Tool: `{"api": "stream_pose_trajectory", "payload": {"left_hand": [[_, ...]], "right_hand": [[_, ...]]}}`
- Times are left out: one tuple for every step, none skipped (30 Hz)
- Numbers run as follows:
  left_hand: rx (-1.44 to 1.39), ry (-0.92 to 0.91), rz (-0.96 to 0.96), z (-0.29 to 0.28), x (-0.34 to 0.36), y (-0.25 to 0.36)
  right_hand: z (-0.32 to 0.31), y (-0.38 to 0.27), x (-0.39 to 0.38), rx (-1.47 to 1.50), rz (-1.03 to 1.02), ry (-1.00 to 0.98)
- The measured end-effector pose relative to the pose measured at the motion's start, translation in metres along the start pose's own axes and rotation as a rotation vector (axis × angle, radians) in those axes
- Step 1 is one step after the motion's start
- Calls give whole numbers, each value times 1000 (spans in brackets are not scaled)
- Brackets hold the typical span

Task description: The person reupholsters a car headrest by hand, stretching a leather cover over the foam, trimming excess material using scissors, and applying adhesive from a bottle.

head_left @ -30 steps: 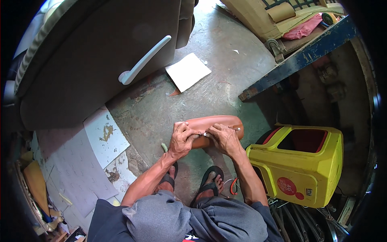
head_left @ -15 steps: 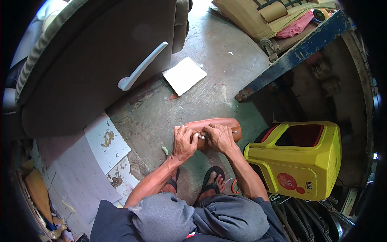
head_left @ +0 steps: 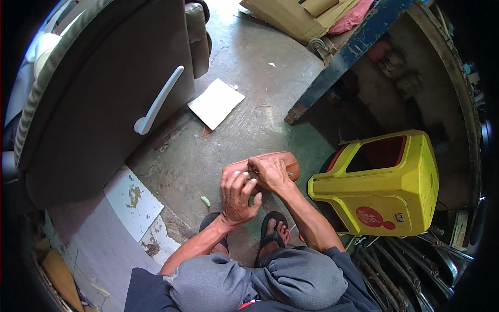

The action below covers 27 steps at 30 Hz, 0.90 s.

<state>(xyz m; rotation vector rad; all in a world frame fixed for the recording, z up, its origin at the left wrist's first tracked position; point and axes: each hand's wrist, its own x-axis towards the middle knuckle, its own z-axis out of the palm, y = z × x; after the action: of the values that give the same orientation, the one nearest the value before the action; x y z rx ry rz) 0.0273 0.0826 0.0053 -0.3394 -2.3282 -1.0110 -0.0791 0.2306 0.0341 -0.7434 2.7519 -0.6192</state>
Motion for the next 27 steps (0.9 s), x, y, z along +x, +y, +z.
{"api": "stream_pose_trajectory", "payload": {"left_hand": [[-13, 37, -68, 5, -1, 3], [124, 83, -208, 11, 0, -1], [121, 79, -199, 15, 1, -10], [157, -24, -232, 15, 2, -22], [188, -132, -270, 16, 6, -25], [108, -116, -297, 20, 13, -26], [103, -123, -299, 22, 11, -23], [125, -106, -285, 25, 13, -28], [145, -98, -274, 24, 12, -32], [153, -97, -264, 22, 9, -34], [150, -102, -270, 21, 12, -34], [132, -98, -270, 21, 15, -32], [122, -84, -268, 23, 19, -32], [112, -70, -266, 24, 17, -30], [110, -64, -271, 25, 16, -29], [108, -73, -285, 26, 16, -28], [104, -86, -296, 25, 16, -28], [102, -83, -299, 25, 17, -27], [113, -84, -288, 25, 19, -27], [133, -89, -283, 23, 17, -26], [139, -91, -292, 22, 16, -25], [140, -97, -295, 21, 14, -24], [138, -96, -288, 21, 17, -26], [132, -82, -277, 23, 18, -23], [128, -77, -276, 25, 19, -22], [121, -85, -256, 24, 19, -23], [113, -93, -236, 24, 19, -24]], "right_hand": [[1, -1, 2, 2, 6, 9], [4, -3, 5, 5, 0, 15], [6, -5, 7, 1, 2, 20], [10, -9, 8, -36, -1, 68], [7, -6, 8, -36, 10, 67], [3, -3, 10, -63, 3, 45], [1, 0, 10, -90, -7, 21], [-9, -4, 15, -165, -8, -115], [-24, -11, 18, -155, -23, -114], [-47, -16, 19, -54, 14, -130], [-65, -15, 18, 43, 57, -148], [-81, -3, 16, 59, -5, -96], [-94, 9, 15, 72, -80, -39], [-98, 14, 9, 11, -15, -127], [-97, 17, 8, 6, -19, -131], [-94, 22, 8, -26, 5, -306], [-89, 25, 8, -56, 33, -480], [-84, 28, 8, -54, -8, -468], [-82, 32, 9, -58, -8, -470], [-86, 25, 10, -110, -9, -481], [-88, 20, 11, -162, -11, -492], [-83, 21, 13, -158, -18, -498], [-76, 25, 17, -196, -42, -485], [-72, 31, 20, -237, -61, -475], [-68, 37, 23, -243, -60, -473], [-65, 39, 28, -309, -63, -507], [-64, 41, 31, -376, -65, -540]]}}
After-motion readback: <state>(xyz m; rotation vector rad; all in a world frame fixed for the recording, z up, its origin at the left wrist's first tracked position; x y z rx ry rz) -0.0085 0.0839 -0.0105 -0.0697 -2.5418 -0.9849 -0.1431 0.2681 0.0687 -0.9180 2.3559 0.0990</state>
